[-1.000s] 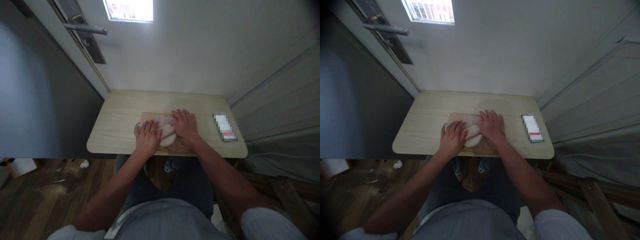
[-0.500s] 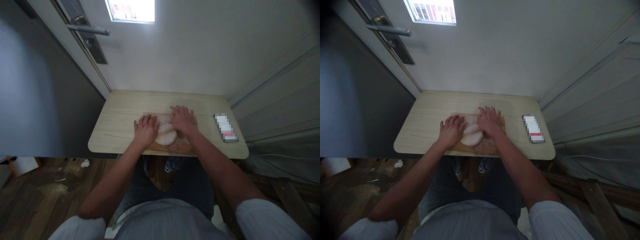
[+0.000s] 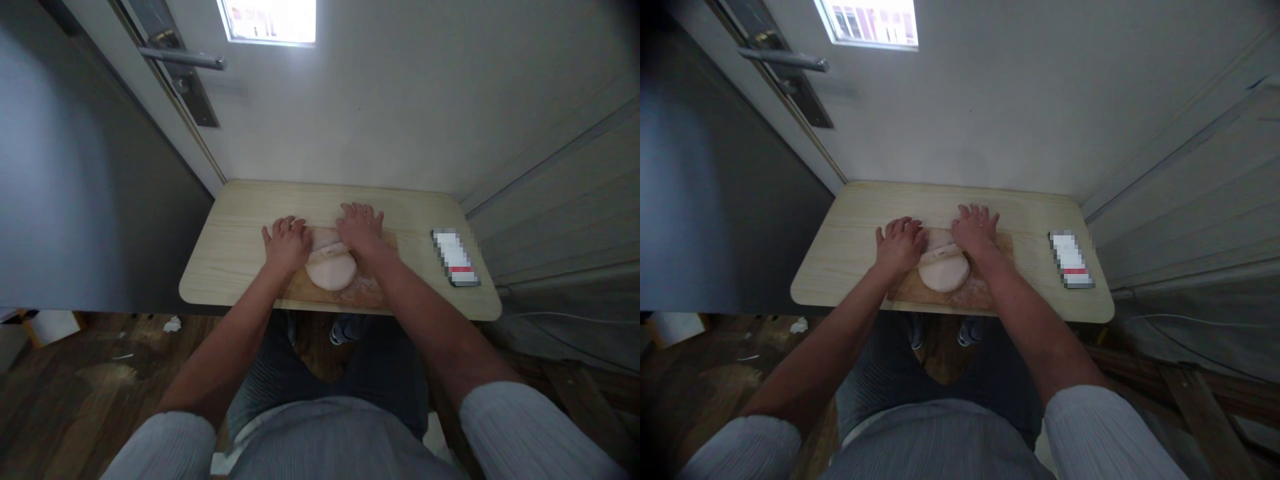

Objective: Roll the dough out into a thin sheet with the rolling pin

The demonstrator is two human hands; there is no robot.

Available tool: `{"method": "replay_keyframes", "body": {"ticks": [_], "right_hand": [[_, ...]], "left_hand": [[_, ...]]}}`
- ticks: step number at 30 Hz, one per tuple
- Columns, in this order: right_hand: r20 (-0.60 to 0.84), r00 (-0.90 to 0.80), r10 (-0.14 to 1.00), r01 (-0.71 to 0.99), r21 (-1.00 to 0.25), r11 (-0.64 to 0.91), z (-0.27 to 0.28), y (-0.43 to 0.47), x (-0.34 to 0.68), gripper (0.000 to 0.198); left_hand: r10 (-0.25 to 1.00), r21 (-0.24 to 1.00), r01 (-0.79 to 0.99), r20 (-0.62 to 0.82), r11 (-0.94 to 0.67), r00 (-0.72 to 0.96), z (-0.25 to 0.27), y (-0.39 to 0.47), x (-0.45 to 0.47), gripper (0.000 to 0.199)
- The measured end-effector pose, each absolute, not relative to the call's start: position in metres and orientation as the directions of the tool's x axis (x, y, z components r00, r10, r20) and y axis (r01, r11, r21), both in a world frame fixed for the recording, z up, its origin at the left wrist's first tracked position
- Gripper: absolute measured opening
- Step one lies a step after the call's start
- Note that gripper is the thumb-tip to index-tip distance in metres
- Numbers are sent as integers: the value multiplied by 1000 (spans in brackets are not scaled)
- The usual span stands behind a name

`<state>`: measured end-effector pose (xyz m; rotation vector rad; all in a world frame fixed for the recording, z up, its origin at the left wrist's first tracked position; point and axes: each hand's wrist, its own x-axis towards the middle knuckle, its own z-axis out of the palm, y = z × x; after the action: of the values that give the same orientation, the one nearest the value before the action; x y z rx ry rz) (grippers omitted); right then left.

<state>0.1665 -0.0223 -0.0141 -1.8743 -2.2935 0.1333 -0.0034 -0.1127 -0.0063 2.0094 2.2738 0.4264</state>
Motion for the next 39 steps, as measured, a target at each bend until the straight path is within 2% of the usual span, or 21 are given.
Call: {"method": "replay_keyframes", "body": {"ticks": [7, 14, 20, 29, 39], "right_hand": [[76, -173, 982, 966, -182, 184, -15, -57, 191, 51], [195, -226, 954, 961, -117, 251, -19, -140, 231, 51], [254, -179, 950, 966, -137, 218, -25, -178, 239, 54], [294, -144, 945, 968, -157, 196, -30, -159, 231, 52], [255, -100, 962, 980, -139, 139, -31, -117, 231, 51]], "left_hand": [[977, 246, 969, 205, 3, -55, -3, -135, 11, 44], [968, 218, 970, 245, -105, 49, -2, -176, 23, 44], [958, 186, 972, 273, -146, 92, 1, -189, 33, 44], [962, 182, 968, 243, -175, 128, -5, -149, 38, 44], [974, 188, 967, 179, -171, 137, -10, -98, 42, 45]]}}
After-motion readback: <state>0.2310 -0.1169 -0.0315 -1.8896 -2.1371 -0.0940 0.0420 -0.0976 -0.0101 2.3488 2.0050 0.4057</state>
